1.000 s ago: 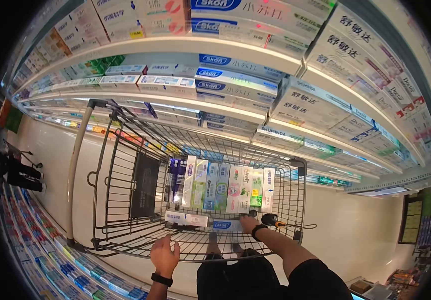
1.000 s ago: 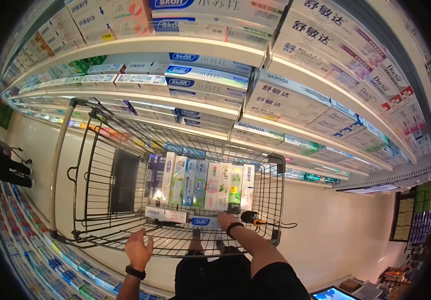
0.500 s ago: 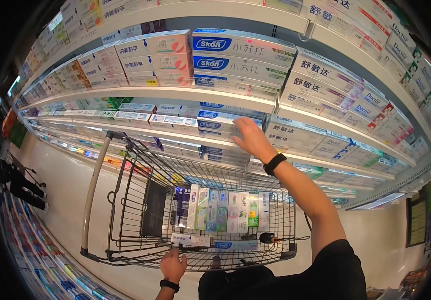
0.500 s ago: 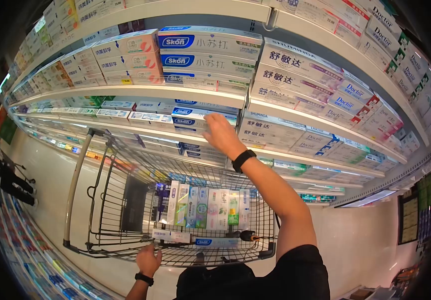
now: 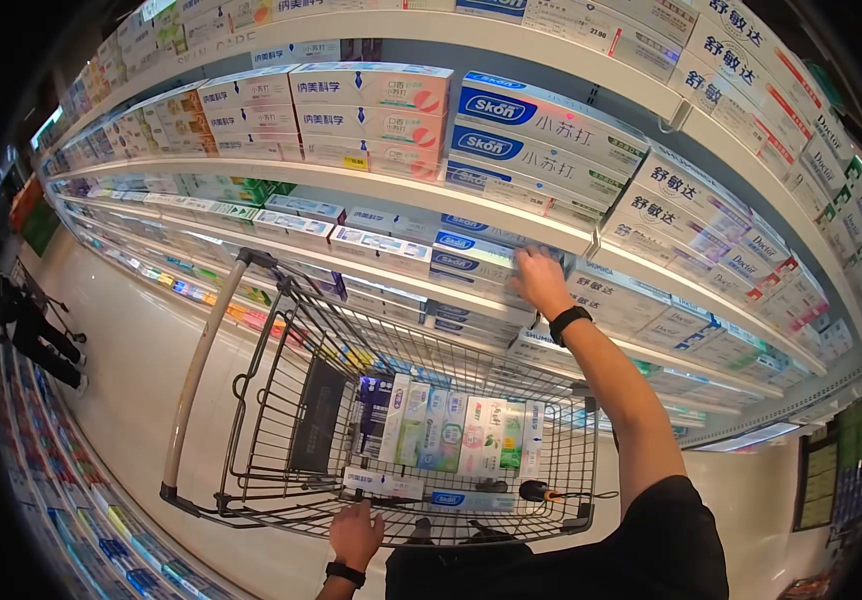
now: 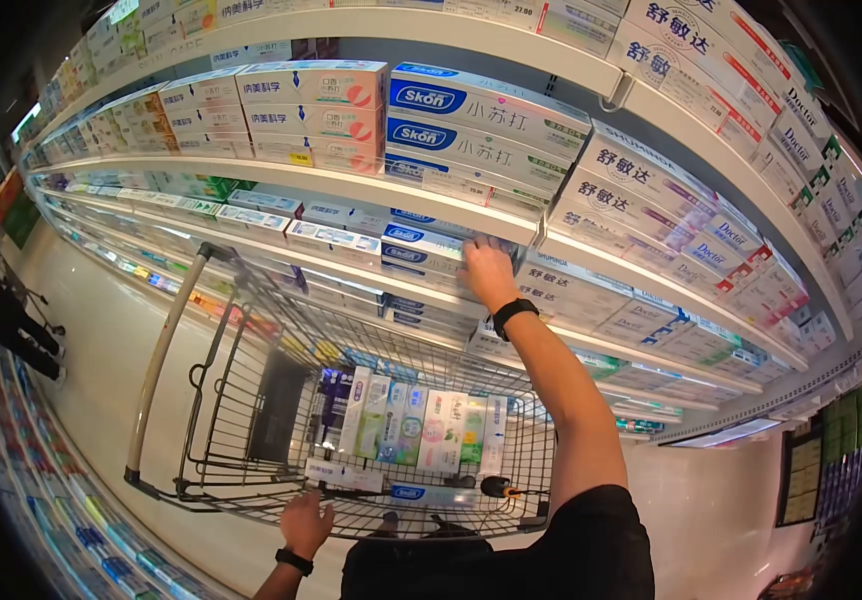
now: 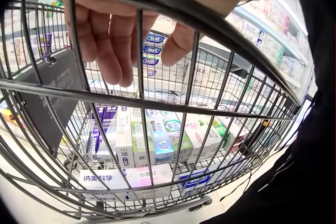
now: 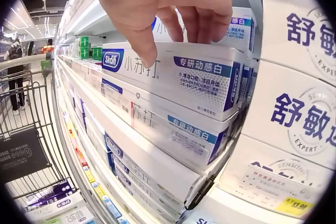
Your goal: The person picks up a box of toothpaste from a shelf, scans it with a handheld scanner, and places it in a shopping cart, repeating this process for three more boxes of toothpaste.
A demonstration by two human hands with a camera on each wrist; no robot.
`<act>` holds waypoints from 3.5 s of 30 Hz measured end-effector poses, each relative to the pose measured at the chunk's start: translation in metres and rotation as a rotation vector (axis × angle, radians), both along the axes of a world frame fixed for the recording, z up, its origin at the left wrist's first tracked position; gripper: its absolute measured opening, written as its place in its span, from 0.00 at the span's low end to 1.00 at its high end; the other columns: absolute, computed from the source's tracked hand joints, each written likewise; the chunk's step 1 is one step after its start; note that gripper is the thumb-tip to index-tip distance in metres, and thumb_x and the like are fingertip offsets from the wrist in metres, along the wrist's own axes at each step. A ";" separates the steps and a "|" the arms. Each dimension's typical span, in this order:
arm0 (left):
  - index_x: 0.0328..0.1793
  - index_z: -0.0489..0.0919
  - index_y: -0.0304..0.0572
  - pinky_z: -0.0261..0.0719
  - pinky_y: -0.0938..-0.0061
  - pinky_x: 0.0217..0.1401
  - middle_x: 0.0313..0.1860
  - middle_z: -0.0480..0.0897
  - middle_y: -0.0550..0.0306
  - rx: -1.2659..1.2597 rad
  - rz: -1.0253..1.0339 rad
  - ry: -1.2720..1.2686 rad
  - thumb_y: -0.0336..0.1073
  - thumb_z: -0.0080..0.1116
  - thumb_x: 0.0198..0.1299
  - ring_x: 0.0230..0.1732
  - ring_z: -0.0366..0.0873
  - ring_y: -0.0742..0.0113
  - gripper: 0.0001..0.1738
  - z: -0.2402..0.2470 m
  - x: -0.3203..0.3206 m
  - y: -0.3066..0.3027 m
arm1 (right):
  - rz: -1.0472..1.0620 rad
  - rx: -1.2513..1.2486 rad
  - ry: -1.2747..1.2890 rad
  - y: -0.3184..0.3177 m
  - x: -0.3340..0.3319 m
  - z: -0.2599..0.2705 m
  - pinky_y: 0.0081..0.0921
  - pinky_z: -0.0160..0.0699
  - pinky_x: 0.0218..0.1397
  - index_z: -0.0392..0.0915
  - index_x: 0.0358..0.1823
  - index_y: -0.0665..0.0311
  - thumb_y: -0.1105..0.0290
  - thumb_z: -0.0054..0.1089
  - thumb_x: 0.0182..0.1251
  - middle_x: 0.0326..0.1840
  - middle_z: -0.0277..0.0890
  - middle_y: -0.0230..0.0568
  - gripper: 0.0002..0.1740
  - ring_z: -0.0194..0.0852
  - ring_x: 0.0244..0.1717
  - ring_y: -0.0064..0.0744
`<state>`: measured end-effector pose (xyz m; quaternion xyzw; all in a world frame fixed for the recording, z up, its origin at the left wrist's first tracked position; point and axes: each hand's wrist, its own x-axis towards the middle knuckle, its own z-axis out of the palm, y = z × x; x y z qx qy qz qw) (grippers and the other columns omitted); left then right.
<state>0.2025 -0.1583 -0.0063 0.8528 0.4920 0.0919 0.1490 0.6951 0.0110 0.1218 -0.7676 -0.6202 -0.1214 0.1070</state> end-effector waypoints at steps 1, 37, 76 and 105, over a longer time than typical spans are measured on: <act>0.36 0.77 0.42 0.77 0.58 0.37 0.28 0.79 0.52 0.002 -0.002 0.003 0.42 0.64 0.49 0.34 0.79 0.52 0.14 0.000 0.000 0.000 | -0.002 0.008 -0.006 0.001 0.000 -0.001 0.47 0.72 0.59 0.76 0.47 0.66 0.65 0.73 0.46 0.52 0.74 0.48 0.25 0.69 0.60 0.50; 0.59 0.71 0.33 0.89 0.76 0.33 0.44 0.80 0.39 -1.327 -0.110 -0.945 0.49 0.58 0.63 0.35 0.86 0.56 0.28 0.164 0.253 0.045 | 0.153 -0.026 0.475 -0.339 -0.013 0.104 0.39 0.73 0.58 0.78 0.52 0.69 0.59 0.70 0.51 0.51 0.74 0.54 0.28 0.73 0.55 0.52; 0.65 0.69 0.51 0.84 0.69 0.50 0.58 0.74 0.59 -1.293 -0.242 -0.940 0.60 0.48 0.68 0.53 0.77 0.64 0.28 0.154 0.235 0.023 | -0.059 0.231 1.850 -0.392 0.008 0.008 0.25 0.89 0.40 0.64 0.65 0.59 0.55 0.47 0.75 0.51 0.74 0.36 0.24 0.81 0.43 0.27; 0.56 0.75 0.42 0.76 0.61 0.57 0.51 0.77 0.53 -1.401 0.037 -1.100 0.53 0.48 0.70 0.51 0.76 0.62 0.23 0.076 0.234 0.018 | -0.027 0.538 1.967 -0.385 -0.017 -0.049 0.29 0.79 0.52 0.69 0.58 0.61 0.69 0.56 0.69 0.54 0.75 0.38 0.17 0.74 0.52 0.27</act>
